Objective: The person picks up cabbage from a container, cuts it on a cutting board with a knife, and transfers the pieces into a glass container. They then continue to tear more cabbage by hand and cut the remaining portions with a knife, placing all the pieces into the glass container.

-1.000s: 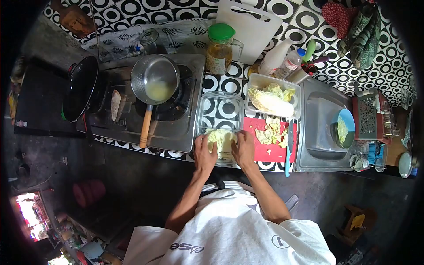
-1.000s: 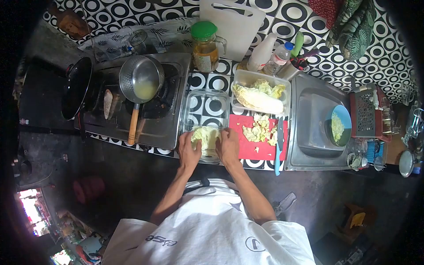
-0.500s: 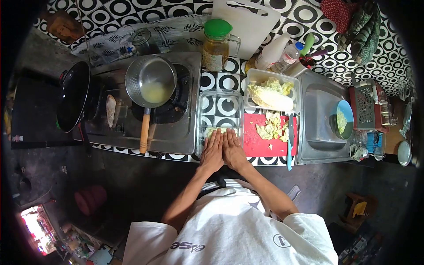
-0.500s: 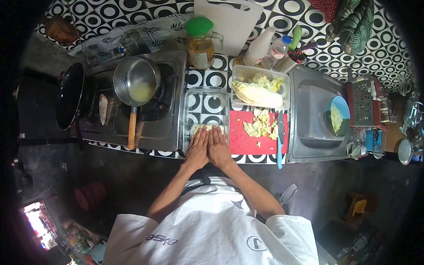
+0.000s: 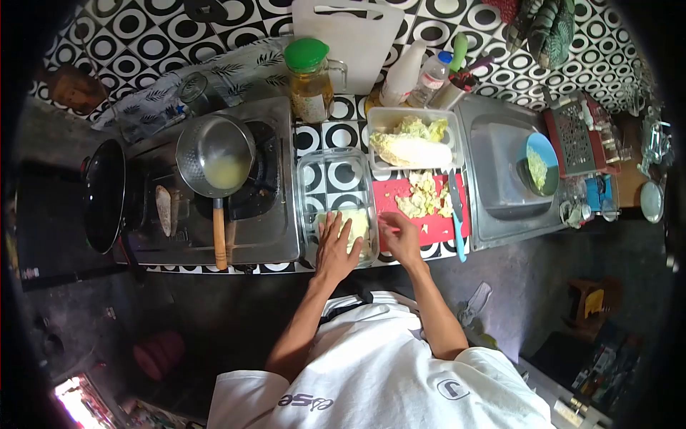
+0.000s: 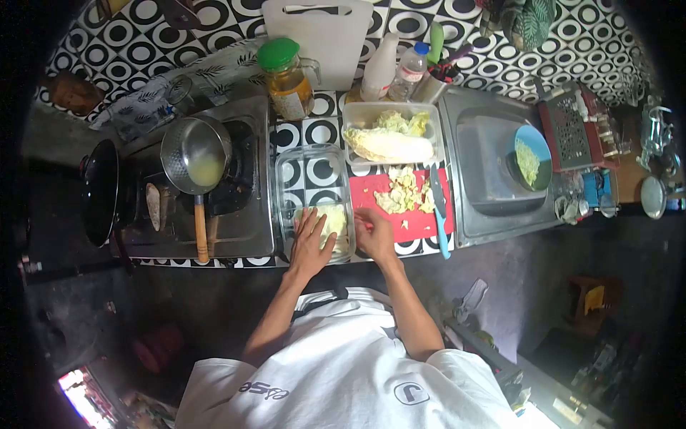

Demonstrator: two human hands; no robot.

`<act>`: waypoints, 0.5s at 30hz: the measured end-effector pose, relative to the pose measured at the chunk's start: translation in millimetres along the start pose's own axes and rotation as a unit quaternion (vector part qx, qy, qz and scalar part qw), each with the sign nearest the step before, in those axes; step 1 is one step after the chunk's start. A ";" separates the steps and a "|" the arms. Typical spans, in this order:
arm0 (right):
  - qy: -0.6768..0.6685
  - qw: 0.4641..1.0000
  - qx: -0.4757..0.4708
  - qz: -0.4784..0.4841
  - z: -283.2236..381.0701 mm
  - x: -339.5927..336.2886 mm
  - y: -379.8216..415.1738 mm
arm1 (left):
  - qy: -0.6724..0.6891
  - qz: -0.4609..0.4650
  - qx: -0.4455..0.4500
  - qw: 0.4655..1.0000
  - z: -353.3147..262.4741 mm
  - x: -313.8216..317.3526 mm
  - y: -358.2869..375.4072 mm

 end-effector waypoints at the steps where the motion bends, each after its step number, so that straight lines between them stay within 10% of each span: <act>1: 0.021 0.999 0.023 -0.025 -6.3 -15.8 -2.2 | 0.016 -0.008 -0.011 1.000 -2.5 0.4 -2.1; 11: 0.078 0.993 0.035 -0.082 -62.7 -141.3 -7.7 | 0.054 -0.051 -0.003 0.997 -81.7 55.5 -44.5; 15: 0.037 0.998 0.041 -0.030 -74.9 -154.7 -7.9 | 0.016 -0.073 -0.135 0.988 -61.9 97.7 -63.9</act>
Point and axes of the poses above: each hand's wrist, its own y-axis away from the middle knuckle, its own x-axis out of the palm, z = x × y, the point moved 9 cm from there along -y, towards the middle knuckle, and after that the axes turned 1 degree about -z, right-handed, at the moved point
